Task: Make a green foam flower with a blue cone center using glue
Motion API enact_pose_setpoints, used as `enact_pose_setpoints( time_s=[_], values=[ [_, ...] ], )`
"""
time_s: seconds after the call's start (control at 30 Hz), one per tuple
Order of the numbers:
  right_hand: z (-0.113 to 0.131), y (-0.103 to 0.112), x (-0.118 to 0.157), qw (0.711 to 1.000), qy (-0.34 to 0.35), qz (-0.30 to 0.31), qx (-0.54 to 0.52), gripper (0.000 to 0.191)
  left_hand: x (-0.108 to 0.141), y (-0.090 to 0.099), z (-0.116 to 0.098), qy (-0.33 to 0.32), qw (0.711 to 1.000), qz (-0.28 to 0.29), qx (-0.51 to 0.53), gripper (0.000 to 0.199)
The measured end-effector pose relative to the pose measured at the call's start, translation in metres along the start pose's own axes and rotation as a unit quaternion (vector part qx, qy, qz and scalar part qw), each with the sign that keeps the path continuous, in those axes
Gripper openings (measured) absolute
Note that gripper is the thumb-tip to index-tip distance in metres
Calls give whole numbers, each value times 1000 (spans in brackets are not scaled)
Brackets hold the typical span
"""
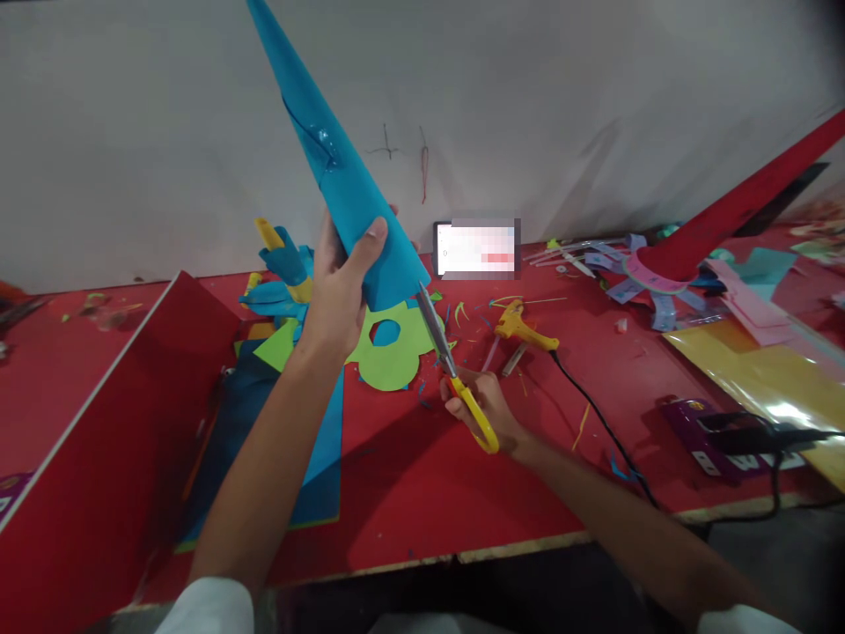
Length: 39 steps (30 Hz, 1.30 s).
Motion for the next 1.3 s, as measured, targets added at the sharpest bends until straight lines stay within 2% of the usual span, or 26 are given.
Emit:
enact_pose_setpoints(
  time_s=[0.2, 0.4, 0.77, 1.03, 1.2, 1.3],
  values=[
    [2, 0, 0, 1000, 3, -2, 2, 64, 3, -7, -4, -9, 998, 29, -46, 48],
    [6, 0, 0, 1000, 4, -4, 5, 66, 2, -5, -1, -13, 997, 38, -70, 55],
    [4, 1, 1, 1000, 5, -7, 26, 70, 3, -5, -5, -19, 998, 23, -60, 33],
    [3, 1, 0, 1000, 4, -9, 27, 69, 2, -4, 1, 2, 999, 11, -43, 52],
    [1, 1, 0, 1000, -1, -9, 27, 70, 4, -9, -4, -25, 999, 20, -37, 40],
    [2, 2, 1, 999, 4, -14, 33, 71, 4, -9, -4, -26, 999, 17, -33, 43]
  ],
)
Point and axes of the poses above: each hand's wrist, its own x-axis away from the middle knuckle, its own y-axis out of the back of the hand, z = x × y, the point moved 8 cm from there along -x, towards the middle knuckle, and after that the axes turned 12 degrees about z, right-handed, at the moved point
